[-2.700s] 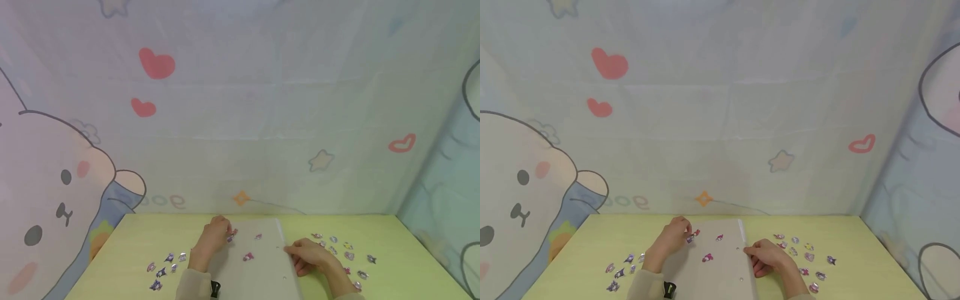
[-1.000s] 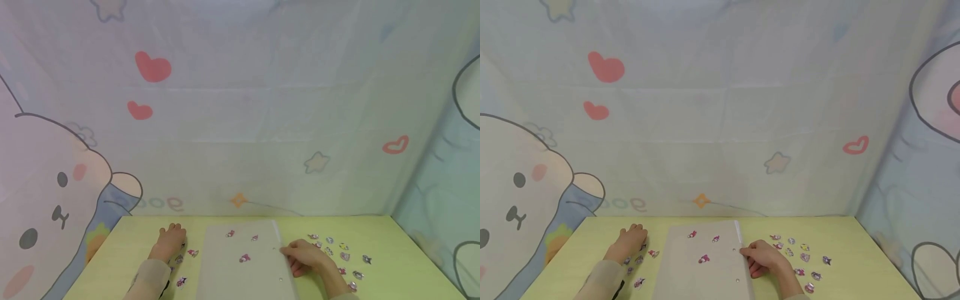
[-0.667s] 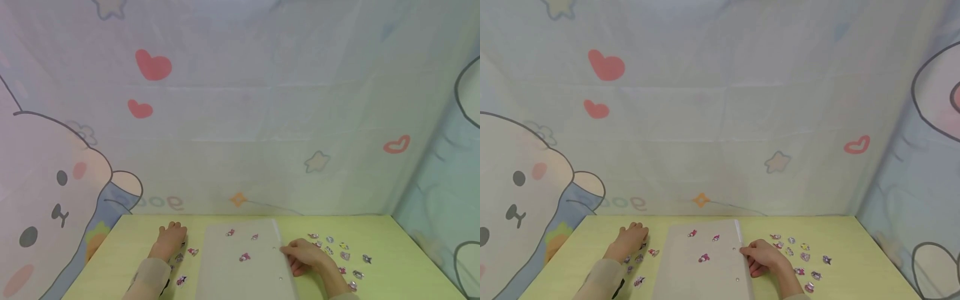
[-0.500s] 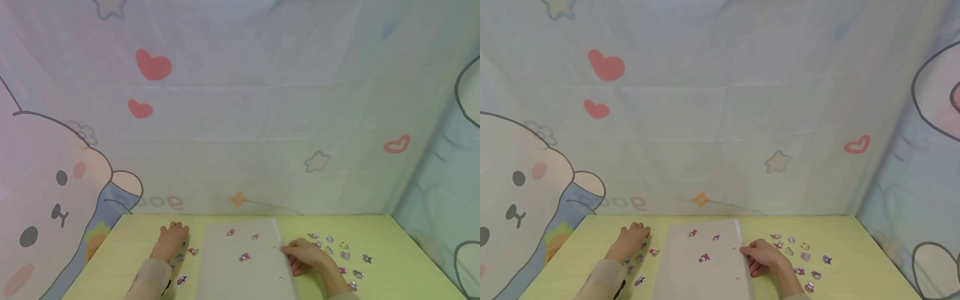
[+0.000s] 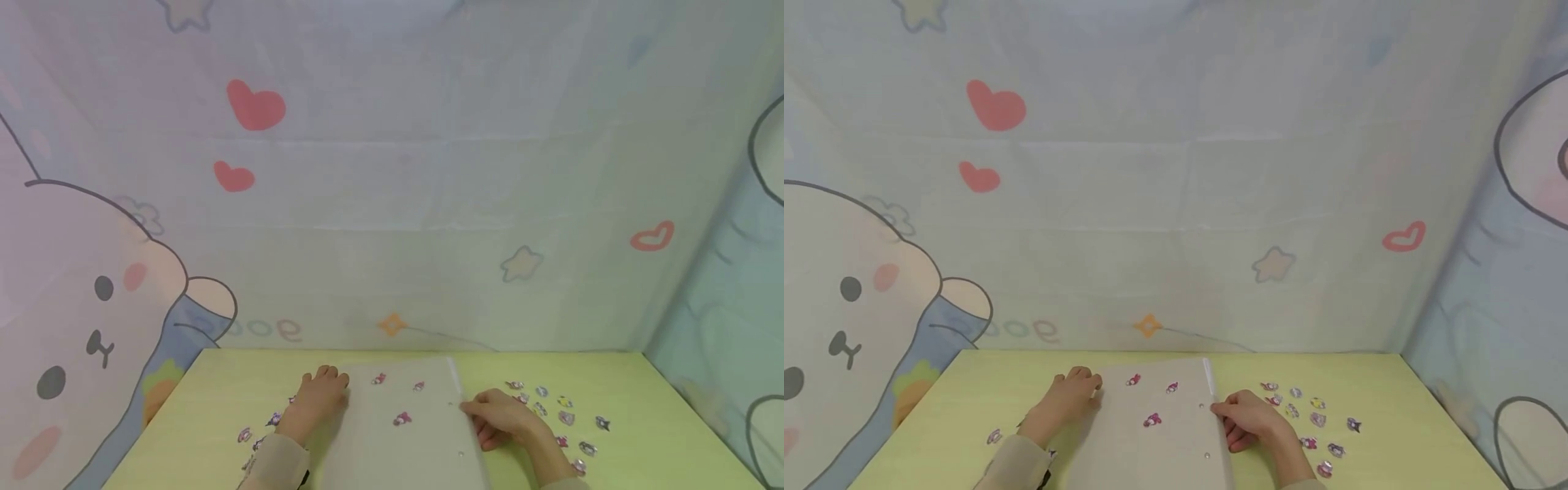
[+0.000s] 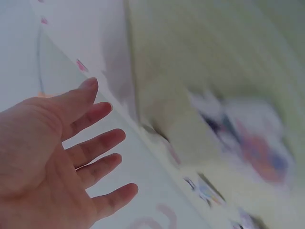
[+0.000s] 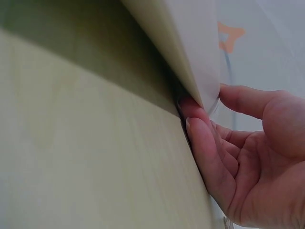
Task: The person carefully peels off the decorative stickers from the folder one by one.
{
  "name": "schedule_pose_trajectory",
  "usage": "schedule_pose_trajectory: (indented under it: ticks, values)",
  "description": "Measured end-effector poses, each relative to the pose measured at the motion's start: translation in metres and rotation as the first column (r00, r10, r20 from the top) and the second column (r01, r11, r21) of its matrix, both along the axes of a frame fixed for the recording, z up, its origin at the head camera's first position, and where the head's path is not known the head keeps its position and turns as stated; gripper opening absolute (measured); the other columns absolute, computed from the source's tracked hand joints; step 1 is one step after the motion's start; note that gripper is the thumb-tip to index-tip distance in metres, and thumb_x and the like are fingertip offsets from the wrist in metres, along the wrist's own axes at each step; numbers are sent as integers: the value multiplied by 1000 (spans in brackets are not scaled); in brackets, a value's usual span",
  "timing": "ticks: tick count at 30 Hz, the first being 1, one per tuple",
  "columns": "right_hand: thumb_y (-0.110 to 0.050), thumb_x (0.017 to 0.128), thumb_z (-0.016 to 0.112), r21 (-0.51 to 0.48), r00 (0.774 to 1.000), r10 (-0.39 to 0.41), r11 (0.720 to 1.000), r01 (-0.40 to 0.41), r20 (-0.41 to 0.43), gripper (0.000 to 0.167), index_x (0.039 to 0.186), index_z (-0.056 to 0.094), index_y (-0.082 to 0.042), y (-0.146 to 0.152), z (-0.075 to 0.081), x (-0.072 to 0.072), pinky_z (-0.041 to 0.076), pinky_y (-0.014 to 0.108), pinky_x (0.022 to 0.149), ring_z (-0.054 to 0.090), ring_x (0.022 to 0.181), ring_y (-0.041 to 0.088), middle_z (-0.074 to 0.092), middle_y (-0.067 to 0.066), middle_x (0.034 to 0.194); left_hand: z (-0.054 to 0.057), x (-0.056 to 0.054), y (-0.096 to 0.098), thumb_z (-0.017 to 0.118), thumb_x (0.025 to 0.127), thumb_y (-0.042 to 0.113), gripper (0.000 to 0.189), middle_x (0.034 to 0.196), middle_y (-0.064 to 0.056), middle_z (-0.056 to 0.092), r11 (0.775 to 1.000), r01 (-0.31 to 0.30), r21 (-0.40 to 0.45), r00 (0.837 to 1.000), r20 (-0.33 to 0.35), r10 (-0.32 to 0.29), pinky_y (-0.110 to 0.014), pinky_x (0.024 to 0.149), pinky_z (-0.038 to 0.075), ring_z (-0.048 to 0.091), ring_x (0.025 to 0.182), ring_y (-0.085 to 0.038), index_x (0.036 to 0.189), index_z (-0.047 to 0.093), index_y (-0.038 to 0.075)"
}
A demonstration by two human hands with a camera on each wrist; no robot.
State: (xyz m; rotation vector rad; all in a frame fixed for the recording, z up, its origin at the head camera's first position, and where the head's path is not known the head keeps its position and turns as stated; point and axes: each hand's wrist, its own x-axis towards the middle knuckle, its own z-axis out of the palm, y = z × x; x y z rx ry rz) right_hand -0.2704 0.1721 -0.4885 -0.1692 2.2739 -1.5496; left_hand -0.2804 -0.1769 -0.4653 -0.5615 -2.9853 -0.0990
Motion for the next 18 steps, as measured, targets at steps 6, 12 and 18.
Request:
schedule_pose_trajectory:
  ticks: [6,12,18]
  values:
    - [-30,97,60,5,1000,1,1000,0,-19,30,90,62,0,2,-1,-2,55,30,52,57,51,12,61,11,73,3,8,31,73,89,25,30,114,-12,58,996,63,70,991,110,-70,-62,93,40,46,122,-36,112,64,8]
    - [-29,97,60,1,1000,8,1000,-8,-9,30,89,62,0,1,-1,0,55,29,51,57,50,12,60,11,72,3,17,55,75,86,23,35,128,-11,56,991,87,98,984,150,-101,-61,100,37,39,133,-35,118,65,13]
    - [-30,97,60,-14,1000,11,1000,-11,3,31,90,62,0,1,1,0,55,29,51,57,50,12,59,10,72,5,21,71,73,88,19,30,125,-8,58,984,106,146,982,142,-126,-57,98,39,42,130,-32,117,68,15]
